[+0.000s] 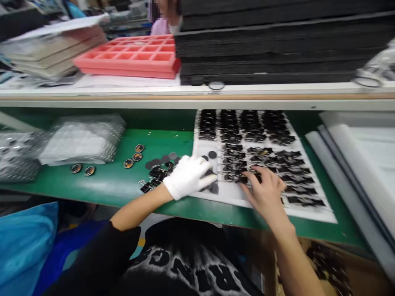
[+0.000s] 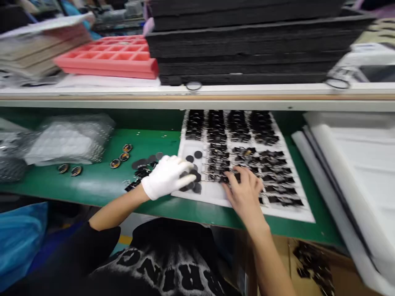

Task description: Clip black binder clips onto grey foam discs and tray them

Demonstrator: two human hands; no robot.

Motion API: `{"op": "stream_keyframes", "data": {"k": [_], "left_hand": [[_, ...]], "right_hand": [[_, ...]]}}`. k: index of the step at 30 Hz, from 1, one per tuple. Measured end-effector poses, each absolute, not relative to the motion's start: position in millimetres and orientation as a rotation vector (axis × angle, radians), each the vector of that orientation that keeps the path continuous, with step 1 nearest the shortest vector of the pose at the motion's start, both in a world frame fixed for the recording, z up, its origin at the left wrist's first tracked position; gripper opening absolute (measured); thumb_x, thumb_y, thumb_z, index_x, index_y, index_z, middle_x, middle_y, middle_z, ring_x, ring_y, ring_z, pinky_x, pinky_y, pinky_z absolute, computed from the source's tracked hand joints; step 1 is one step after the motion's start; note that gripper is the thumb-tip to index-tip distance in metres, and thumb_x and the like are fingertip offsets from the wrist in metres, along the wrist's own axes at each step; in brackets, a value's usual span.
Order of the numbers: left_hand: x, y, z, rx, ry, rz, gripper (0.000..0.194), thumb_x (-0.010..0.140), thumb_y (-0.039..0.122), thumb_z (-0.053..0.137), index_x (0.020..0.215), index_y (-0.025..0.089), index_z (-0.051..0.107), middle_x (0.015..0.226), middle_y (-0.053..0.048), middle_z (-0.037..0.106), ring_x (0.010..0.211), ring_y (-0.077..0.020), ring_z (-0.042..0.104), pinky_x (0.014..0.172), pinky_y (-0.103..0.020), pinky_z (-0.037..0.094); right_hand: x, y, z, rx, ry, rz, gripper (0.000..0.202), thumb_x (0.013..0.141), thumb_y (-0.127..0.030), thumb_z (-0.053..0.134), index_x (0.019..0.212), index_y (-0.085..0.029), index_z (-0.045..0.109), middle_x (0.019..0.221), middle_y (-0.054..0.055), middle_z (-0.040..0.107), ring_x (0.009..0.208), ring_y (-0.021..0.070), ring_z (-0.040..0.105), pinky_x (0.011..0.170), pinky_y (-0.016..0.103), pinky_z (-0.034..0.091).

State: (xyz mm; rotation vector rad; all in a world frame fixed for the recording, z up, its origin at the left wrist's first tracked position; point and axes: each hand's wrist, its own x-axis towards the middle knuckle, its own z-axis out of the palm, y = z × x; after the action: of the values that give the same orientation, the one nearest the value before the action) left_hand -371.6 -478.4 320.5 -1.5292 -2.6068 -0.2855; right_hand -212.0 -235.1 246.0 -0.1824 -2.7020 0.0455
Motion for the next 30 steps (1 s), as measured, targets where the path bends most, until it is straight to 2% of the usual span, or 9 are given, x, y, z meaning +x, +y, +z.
{"op": "stream_keyframes", "data": {"k": [3, 5, 8, 10, 15, 18, 23, 27, 30], "left_hand": [[-417.7, -549.2, 328.8, -1.023, -2.734, -0.311, 0.043, 0.109, 0.049, 0.039, 0.127, 0.025, 0.07, 0.125, -0.01, 0.074, 0.118, -0.0277, 0.066, 0.097, -0.041, 0.046], [-453.1, -599.7, 323.3, -0.636, -2.847, -0.169, 0.046, 0.108, 0.049, 0.039, 0.131, 0.022, 0.068, 0.128, -0.013, 0.072, 0.12, -0.0323, 0.066, 0.099, -0.044, 0.046], [-497.1, -655.9, 304.5, -0.266, -3.07, 0.027, 0.068, 0.101, 0.06, 0.045, 0.149, 0.013, 0.056, 0.134, -0.023, 0.066, 0.119, -0.0403, 0.066, 0.095, -0.048, 0.049], [-516.8, -671.3, 292.7, -0.222, -3.165, 0.025, 0.079, 0.097, 0.067, 0.049, 0.156, 0.015, 0.048, 0.14, -0.024, 0.062, 0.119, -0.0403, 0.066, 0.094, -0.047, 0.051], [-542.1, -646.6, 281.4, -0.408, -3.202, -0.007, 0.054, 0.094, 0.056, 0.054, 0.133, 0.022, 0.07, 0.126, -0.016, 0.067, 0.109, -0.0324, 0.07, 0.09, -0.039, 0.053], [-546.2, -618.4, 276.9, -0.555, -3.154, -0.058, 0.051, 0.094, 0.052, 0.056, 0.133, 0.022, 0.071, 0.123, -0.015, 0.068, 0.108, -0.0323, 0.07, 0.089, -0.039, 0.053], [-536.0, -596.8, 260.3, -0.775, -3.038, -0.22, 0.052, 0.095, 0.051, 0.058, 0.138, 0.025, 0.069, 0.131, -0.013, 0.067, 0.114, -0.0324, 0.067, 0.094, -0.04, 0.05], [-530.2, -599.7, 252.4, -0.809, -3.015, -0.298, 0.052, 0.096, 0.052, 0.056, 0.139, 0.026, 0.068, 0.13, -0.012, 0.067, 0.115, -0.0332, 0.066, 0.094, -0.041, 0.048], [-531.2, -600.8, 250.7, -0.84, -3.014, -0.284, 0.052, 0.097, 0.051, 0.055, 0.14, 0.024, 0.067, 0.13, -0.014, 0.066, 0.117, -0.0356, 0.064, 0.094, -0.044, 0.047]], "right_hand": [[-211.5, -246.1, 247.1, -0.083, -2.694, 0.003, 0.046, 0.099, -0.031, 0.055, 0.145, -0.027, 0.059, 0.145, 0.023, 0.054, 0.133, 0.0455, 0.051, 0.096, 0.06, 0.042], [-215.7, -256.0, 254.4, -0.004, -2.678, -0.002, 0.046, 0.101, -0.034, 0.053, 0.146, -0.026, 0.057, 0.146, 0.024, 0.054, 0.134, 0.046, 0.051, 0.096, 0.06, 0.041], [-233.6, -275.5, 274.6, 0.157, -2.674, 0.013, 0.038, 0.103, -0.033, 0.052, 0.139, -0.026, 0.061, 0.143, 0.021, 0.058, 0.135, 0.0429, 0.052, 0.099, 0.057, 0.039], [-254.4, -293.2, 290.4, 0.285, -2.683, 0.043, 0.032, 0.104, -0.03, 0.051, 0.132, -0.027, 0.066, 0.14, 0.019, 0.062, 0.134, 0.0395, 0.052, 0.101, 0.055, 0.037], [-323.3, -350.7, 312.8, 0.596, -2.832, 0.121, 0.032, 0.105, -0.028, 0.047, 0.13, -0.022, 0.066, 0.129, 0.017, 0.069, 0.119, 0.0349, 0.058, 0.1, 0.052, 0.035], [-355.7, -371.3, 313.4, 0.699, -2.999, 0.196, 0.032, 0.104, -0.025, 0.047, 0.131, -0.02, 0.065, 0.119, 0.015, 0.073, 0.109, 0.0315, 0.062, 0.096, 0.047, 0.036], [-364.7, -341.3, 322.1, 0.311, -3.13, 0.087, 0.036, 0.098, -0.008, 0.043, 0.116, -0.021, 0.072, 0.109, 0.013, 0.074, 0.105, 0.0307, 0.064, 0.09, 0.044, 0.033], [-343.4, -315.6, 323.9, 0.249, -3.305, 0.121, 0.016, 0.099, -0.025, 0.06, 0.107, -0.02, 0.073, 0.109, 0.012, 0.074, 0.108, 0.0319, 0.066, 0.087, 0.043, 0.035], [-331.3, -322.0, 312.0, 0.291, -3.393, 0.235, 0.02, 0.097, -0.03, 0.069, 0.115, -0.021, 0.072, 0.113, 0.011, 0.075, 0.108, 0.0305, 0.068, 0.089, 0.042, 0.037]]}}
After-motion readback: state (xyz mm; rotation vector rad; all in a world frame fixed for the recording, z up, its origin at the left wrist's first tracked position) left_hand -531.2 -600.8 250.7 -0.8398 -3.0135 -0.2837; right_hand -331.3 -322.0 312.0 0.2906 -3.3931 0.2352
